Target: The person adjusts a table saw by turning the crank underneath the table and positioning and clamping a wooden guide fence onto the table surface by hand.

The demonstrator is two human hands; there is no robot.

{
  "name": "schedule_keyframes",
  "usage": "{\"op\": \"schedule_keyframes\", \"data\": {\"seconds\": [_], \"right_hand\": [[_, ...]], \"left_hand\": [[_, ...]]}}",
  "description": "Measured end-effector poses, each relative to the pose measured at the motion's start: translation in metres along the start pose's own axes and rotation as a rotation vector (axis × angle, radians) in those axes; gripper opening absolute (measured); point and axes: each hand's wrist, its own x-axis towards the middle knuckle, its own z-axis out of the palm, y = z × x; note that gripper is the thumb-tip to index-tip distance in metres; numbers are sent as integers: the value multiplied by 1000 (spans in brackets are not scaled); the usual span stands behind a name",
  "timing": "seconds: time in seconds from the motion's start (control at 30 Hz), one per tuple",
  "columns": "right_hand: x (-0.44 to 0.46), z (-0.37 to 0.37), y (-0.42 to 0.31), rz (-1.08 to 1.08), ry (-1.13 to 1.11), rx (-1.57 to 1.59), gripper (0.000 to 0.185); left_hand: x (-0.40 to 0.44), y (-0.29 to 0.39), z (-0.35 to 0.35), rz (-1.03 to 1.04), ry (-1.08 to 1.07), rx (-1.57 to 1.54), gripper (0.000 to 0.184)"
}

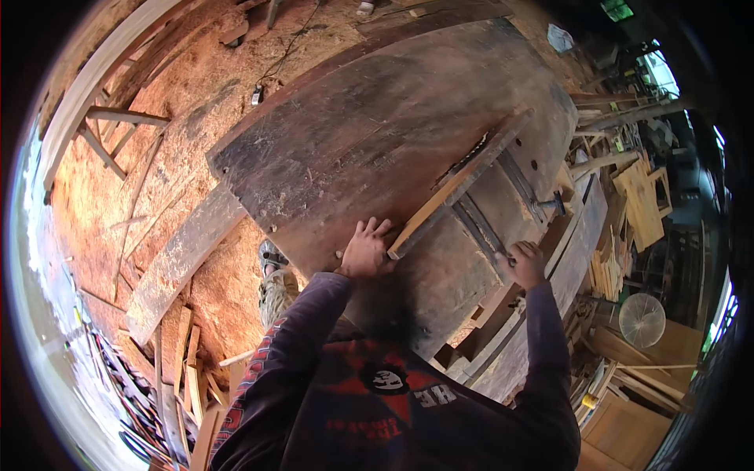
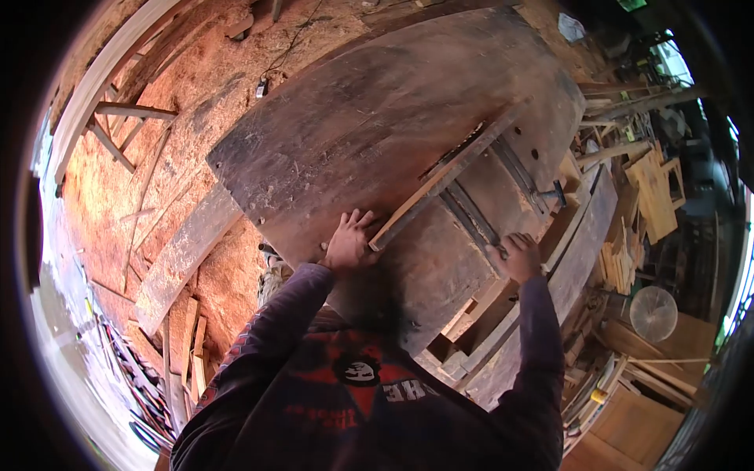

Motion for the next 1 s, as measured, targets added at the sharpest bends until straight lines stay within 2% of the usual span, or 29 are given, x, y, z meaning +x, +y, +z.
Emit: {"op": "schedule_keyframes", "data": {"seconds": [0.07, 0.1, 0.17, 0.23, 0.27, 0.3, 0.37, 0.43, 0.47, 0.53, 0.6, 0.67, 0.73, 0.77, 0.8, 0.87, 0.93, 1.0], "right_hand": [[28, -1, -44, -50, 296, 167, 17], [31, 21, -53, 118, 396, 470, 28], [71, 71, -90, 545, 934, 999, 42], [105, 141, -93, 850, 1308, 1291, 52], [120, 146, -103, 859, 1314, 1296, 52], [139, 144, -115, 886, 1349, 1432, 52], [172, 133, -140, 937, 1407, 1706, 52], [179, 126, -151, 990, 1466, 1964, 52], [176, 130, -147, 987, 1481, 1959, 52], [162, 137, -143, 818, 1471, 2086, 54], [151, 150, -129, 781, 1460, 2074, 57], [156, 156, -128, 739, 1442, 2075, 60], [175, 153, -139, 773, 1429, 1856, 58], [170, 180, -127, 773, 1435, 1852, 58], [160, 229, -107, 841, 1469, 1695, 57], [152, 235, -97, 894, 1506, 1547, 56], [143, 186, -109, 794, 1384, 1838, 61], [146, 211, -97, 915, 1495, 1789, 66]], "left_hand": [[-1, 0, -1, -2, -81, 19, 66], [-1, 0, -2, -9, -86, 16, 66], [0, -1, -3, 2, -134, 58, 74], [0, 0, -4, -8, -148, 37, 76], [2, 1, -5, -18, -148, 12, 78], [4, 2, -10, -16, -151, 20, 78], [5, 5, -17, -30, -291, 90, 79], [1, 5, -14, -23, -291, 100, 80], [5, 4, -17, -17, -274, 113, 80], [7, 6, -20, -22, -283, 93, 80], [6, 6, -18, -32, -293, 79, 81], [3, 0, -9, -10, -212, 49, 85], [6, 3, -13, -22, -205, 9, 83], [7, 5, -15, -31, -200, -31, 82], [6, 6, -14, -23, -202, -28, 82], [5, 2, -12, -17, -278, 108, 79], [6, 3, -13, -18, -240, 105, 79], [5, 4, -17, -18, -215, 91, 79]]}}
